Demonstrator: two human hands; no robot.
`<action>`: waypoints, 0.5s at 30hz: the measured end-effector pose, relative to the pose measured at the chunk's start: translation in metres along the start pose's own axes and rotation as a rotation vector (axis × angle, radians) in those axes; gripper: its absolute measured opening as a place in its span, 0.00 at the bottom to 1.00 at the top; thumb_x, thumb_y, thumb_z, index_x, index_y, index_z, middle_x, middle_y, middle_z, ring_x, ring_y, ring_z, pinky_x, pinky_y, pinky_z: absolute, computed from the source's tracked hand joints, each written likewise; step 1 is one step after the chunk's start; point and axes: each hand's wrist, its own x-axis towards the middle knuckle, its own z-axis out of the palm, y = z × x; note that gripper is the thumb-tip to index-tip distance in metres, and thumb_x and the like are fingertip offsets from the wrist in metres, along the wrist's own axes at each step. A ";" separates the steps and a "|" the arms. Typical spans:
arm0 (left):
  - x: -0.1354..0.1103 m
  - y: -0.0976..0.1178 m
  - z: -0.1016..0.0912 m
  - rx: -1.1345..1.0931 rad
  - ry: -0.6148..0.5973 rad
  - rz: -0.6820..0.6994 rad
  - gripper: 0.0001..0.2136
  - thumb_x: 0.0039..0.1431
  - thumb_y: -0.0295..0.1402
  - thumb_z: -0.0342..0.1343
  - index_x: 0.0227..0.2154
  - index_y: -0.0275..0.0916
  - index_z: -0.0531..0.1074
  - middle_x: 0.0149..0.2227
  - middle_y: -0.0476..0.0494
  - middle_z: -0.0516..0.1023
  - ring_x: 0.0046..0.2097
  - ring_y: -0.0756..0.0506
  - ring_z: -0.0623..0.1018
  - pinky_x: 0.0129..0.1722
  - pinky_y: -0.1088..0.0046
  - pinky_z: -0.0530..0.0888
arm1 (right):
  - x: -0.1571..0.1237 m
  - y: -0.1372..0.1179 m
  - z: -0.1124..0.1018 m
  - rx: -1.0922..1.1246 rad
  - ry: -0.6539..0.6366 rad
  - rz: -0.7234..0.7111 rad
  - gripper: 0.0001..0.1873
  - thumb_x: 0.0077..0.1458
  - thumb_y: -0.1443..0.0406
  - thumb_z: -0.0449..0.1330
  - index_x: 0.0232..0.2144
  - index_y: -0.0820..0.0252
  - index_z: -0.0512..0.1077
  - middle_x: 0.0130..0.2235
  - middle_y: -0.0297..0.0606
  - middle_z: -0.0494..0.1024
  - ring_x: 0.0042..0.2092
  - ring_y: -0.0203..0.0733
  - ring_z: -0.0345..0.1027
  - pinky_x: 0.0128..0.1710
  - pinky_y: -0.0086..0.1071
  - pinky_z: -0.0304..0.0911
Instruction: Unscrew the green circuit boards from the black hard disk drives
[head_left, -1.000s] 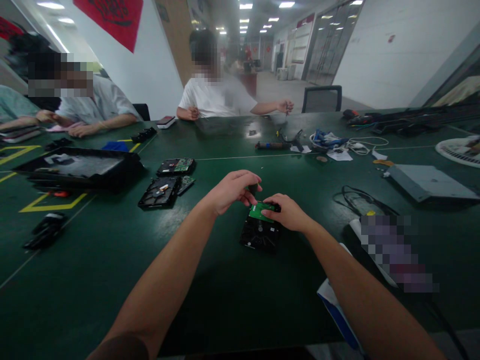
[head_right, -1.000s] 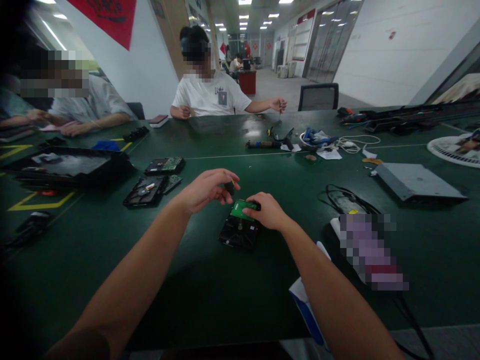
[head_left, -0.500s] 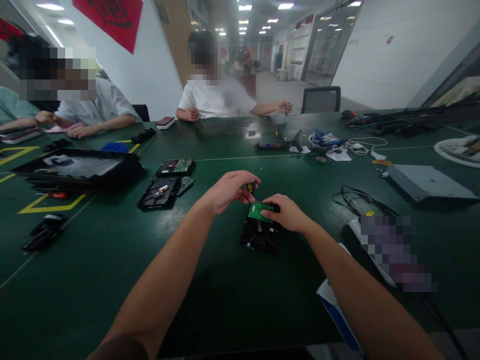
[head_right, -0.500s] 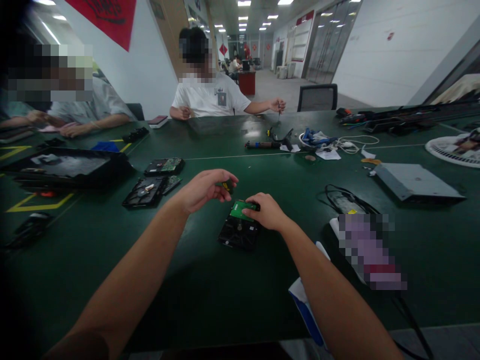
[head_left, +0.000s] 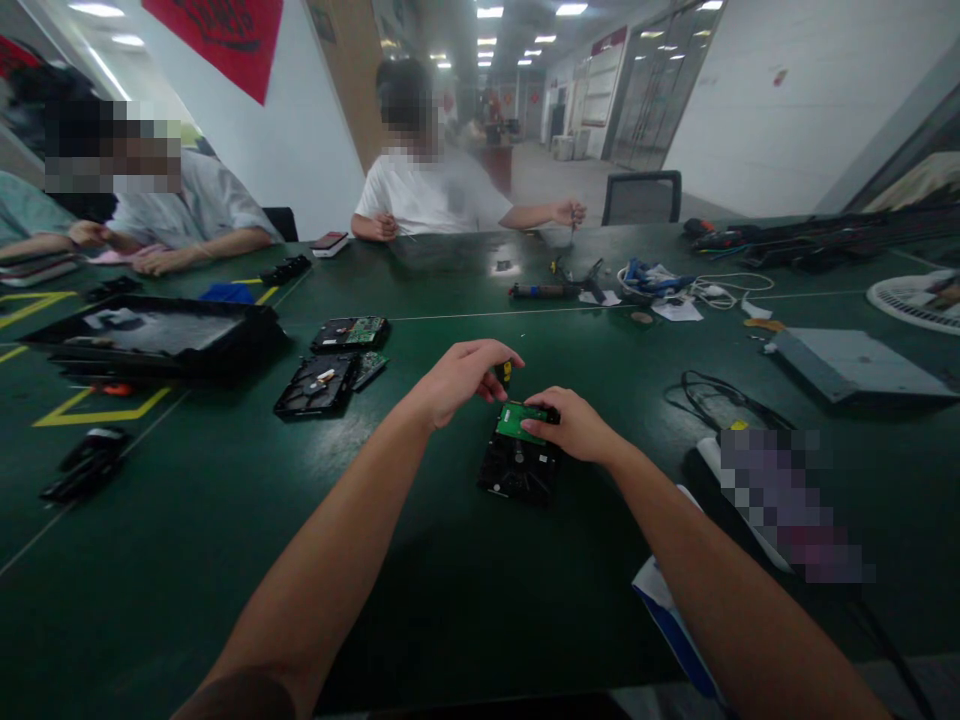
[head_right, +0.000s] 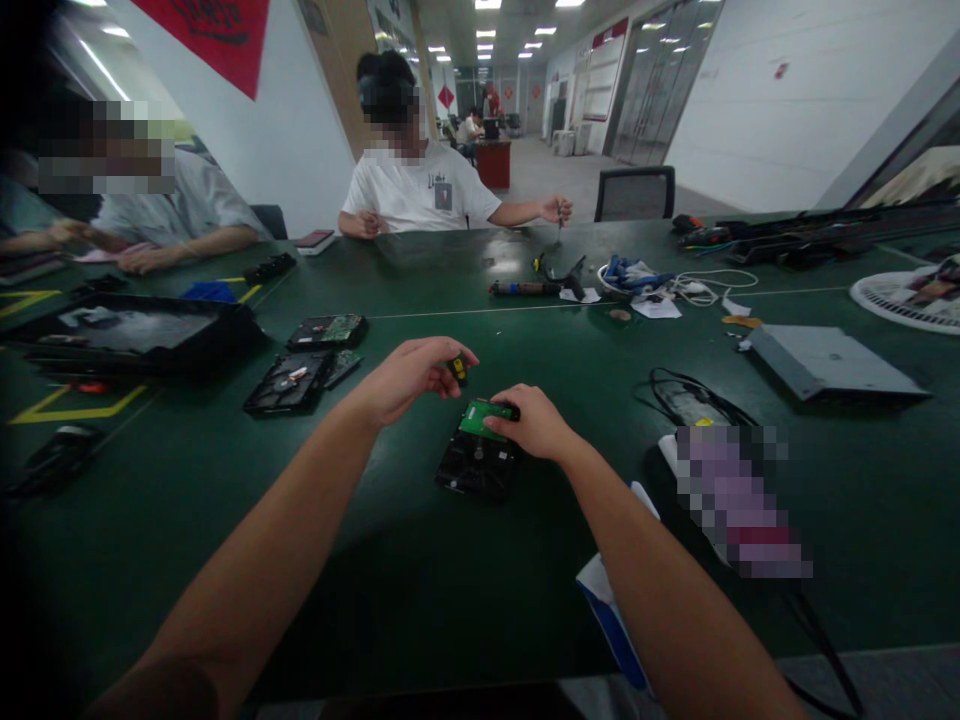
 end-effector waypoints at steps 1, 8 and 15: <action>0.000 0.000 0.000 0.009 -0.001 0.000 0.13 0.63 0.37 0.54 0.38 0.36 0.80 0.36 0.41 0.80 0.28 0.50 0.78 0.28 0.74 0.72 | 0.000 -0.001 0.000 0.000 0.000 0.000 0.18 0.60 0.55 0.67 0.50 0.55 0.79 0.47 0.43 0.80 0.49 0.49 0.72 0.51 0.45 0.65; -0.003 0.002 0.001 -0.100 -0.063 -0.064 0.12 0.61 0.38 0.56 0.42 0.36 0.77 0.42 0.39 0.80 0.28 0.48 0.80 0.23 0.74 0.71 | 0.000 0.001 0.000 -0.004 -0.004 0.009 0.19 0.60 0.55 0.67 0.51 0.55 0.79 0.49 0.44 0.80 0.50 0.50 0.72 0.52 0.44 0.65; -0.002 -0.001 0.000 -0.228 -0.090 -0.118 0.10 0.59 0.37 0.55 0.38 0.36 0.74 0.43 0.37 0.81 0.29 0.45 0.83 0.24 0.73 0.74 | 0.000 0.006 0.004 -0.003 0.012 0.014 0.19 0.60 0.54 0.67 0.50 0.54 0.79 0.49 0.44 0.80 0.49 0.50 0.72 0.50 0.44 0.65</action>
